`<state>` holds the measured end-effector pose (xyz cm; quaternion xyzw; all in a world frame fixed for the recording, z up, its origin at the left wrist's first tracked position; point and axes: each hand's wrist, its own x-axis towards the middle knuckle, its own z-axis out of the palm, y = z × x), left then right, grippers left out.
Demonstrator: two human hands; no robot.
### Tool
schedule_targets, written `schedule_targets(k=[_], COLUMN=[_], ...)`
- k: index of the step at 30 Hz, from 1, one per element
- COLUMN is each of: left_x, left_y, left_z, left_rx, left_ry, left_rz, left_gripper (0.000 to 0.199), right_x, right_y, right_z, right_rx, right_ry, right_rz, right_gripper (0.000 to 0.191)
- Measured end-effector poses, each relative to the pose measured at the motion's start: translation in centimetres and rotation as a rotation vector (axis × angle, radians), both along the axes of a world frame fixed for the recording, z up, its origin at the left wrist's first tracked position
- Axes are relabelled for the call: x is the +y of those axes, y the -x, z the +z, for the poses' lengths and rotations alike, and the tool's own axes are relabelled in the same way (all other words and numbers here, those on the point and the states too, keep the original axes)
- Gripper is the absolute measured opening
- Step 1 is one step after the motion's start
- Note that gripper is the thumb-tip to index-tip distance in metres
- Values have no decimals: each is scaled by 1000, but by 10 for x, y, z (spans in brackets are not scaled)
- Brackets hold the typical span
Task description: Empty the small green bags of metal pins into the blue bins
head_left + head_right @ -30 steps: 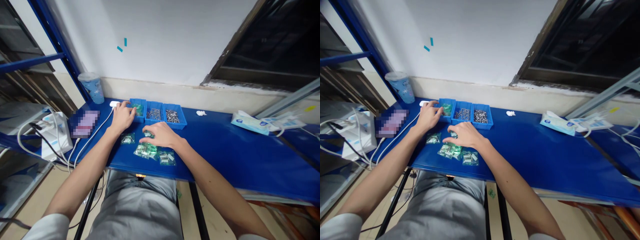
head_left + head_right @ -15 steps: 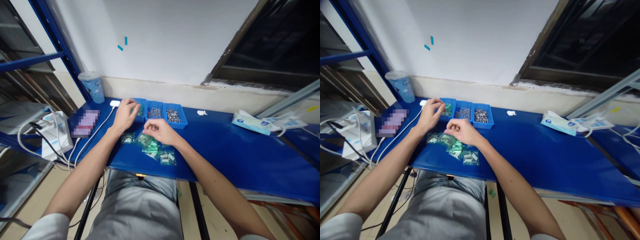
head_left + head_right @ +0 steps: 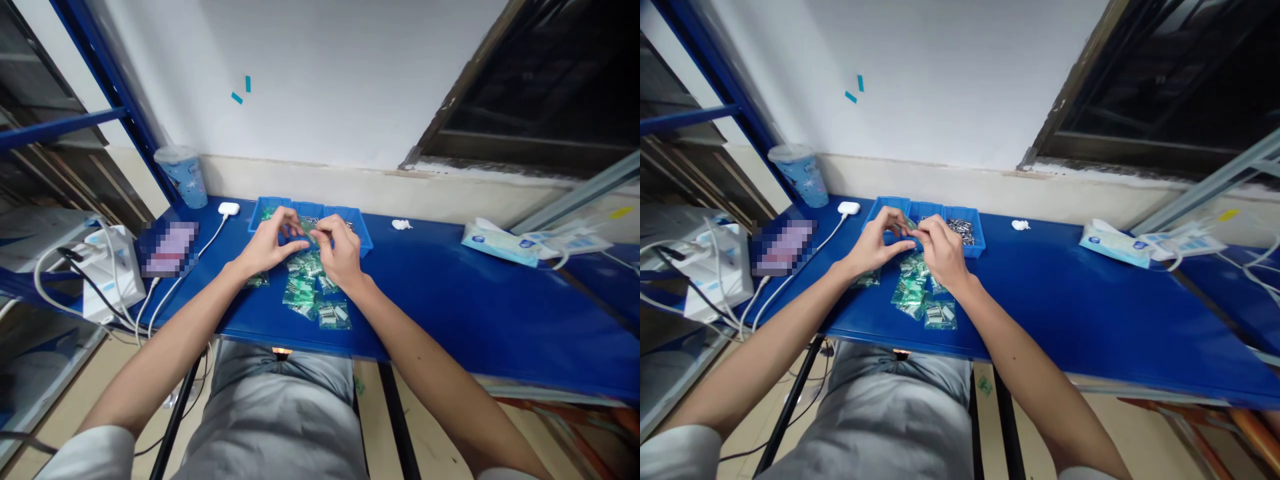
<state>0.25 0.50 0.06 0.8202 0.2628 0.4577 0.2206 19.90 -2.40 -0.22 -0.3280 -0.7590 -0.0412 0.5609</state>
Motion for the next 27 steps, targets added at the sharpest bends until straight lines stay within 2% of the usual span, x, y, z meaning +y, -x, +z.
schedule_targets(k=[2,4,8,10,16,21,27], left_x=[1,3,4,5,8,7,5], left_y=[0,1,6,7,7,6,5], left_z=[-1,2,6,5,-2,-2,0], left_rx=[-46,-58,5,40,104,144,154], left_ry=[7,-5,-81,-83,-127,-80,-16], left_rz=[31,73,70,50,52,69,5], left_gripper=[53,56,32,27,28,29,35], right_x=[0,0,-1,-1,1,6,5], right_y=[1,2,0,-1,-2,-3,-5], right_z=[-1,-1,0,0,-2,-4,1], right_rx=[-8,-12,-38,-64,-165,-189,-193], right_ry=[12,15,37,64,151,215,175], right_rz=[24,40,29,26,-30,-119,-67], right_gripper=[22,23,26,26,34,46,52])
